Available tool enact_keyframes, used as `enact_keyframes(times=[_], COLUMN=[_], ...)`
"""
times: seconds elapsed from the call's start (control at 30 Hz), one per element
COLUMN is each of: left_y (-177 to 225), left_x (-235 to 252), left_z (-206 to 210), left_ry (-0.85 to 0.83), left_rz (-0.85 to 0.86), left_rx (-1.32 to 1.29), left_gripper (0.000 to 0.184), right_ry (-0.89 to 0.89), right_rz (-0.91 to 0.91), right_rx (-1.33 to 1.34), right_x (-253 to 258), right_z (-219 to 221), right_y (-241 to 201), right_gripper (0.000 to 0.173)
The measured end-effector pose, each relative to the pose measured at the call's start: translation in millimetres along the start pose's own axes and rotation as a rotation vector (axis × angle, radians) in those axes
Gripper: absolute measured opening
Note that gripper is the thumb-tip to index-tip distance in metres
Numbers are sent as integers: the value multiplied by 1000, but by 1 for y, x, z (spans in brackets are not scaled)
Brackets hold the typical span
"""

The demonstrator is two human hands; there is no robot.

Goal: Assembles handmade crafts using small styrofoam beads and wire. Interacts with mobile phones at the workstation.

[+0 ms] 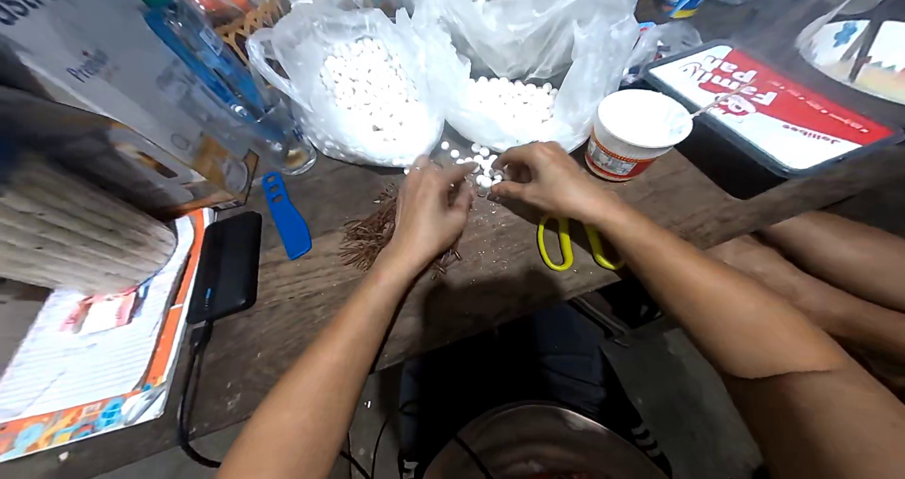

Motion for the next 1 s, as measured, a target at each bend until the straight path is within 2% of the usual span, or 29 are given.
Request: enact_keyframes(times=[0.1, 0.2, 0.3, 0.4, 0.5, 0.67, 0.77, 0.9, 1.0], left_y=[-10, -19, -22, -17, -12, 2, 0, -13, -18], left_x=[7, 6, 2, -2, -8, -9, -4, -6, -9], left_z=[-11, 13, 32, 34, 36, 33, 33, 33, 32], left_ry=[144, 165, 186, 177, 128, -1, -3, 14, 17], left_rz=[-158, -442, -619, -644, -635, -410, -379, -482, -503], left_rx=[-304, -790, -1034, -1108, -1122, -991, -959, -1013, -1041], left_gripper=[32, 26, 17, 11, 10, 11, 11, 9, 10], right_ry=[174, 202, 269, 380, 409, 444, 401, 470, 496], right_rz=[-39, 3, -29, -55, -51, -76, -79, -80, 15], right_rx=[196, 514, 581, 589, 639, 647, 631, 406, 199], right_x=[-19, -40, -48, -51, -52, -49, -47, -72, -97], right_z=[-21, -9, 0, -9, -15, -30, -35, -59, -63], right_y=[-7, -9, -12, -8, -5, -8, -10, 7, 28], right_gripper=[23, 20, 16, 10, 6, 7, 9, 17, 15])
Point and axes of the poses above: each hand's wrist, its own x-axis towards the middle knuckle, its own z-axis out of the palm, y = z × x, the point moved 10 cm from there along x, towards the middle knuckle, and after that the axes turned 2 degrees about x, right-handed, at the moved point
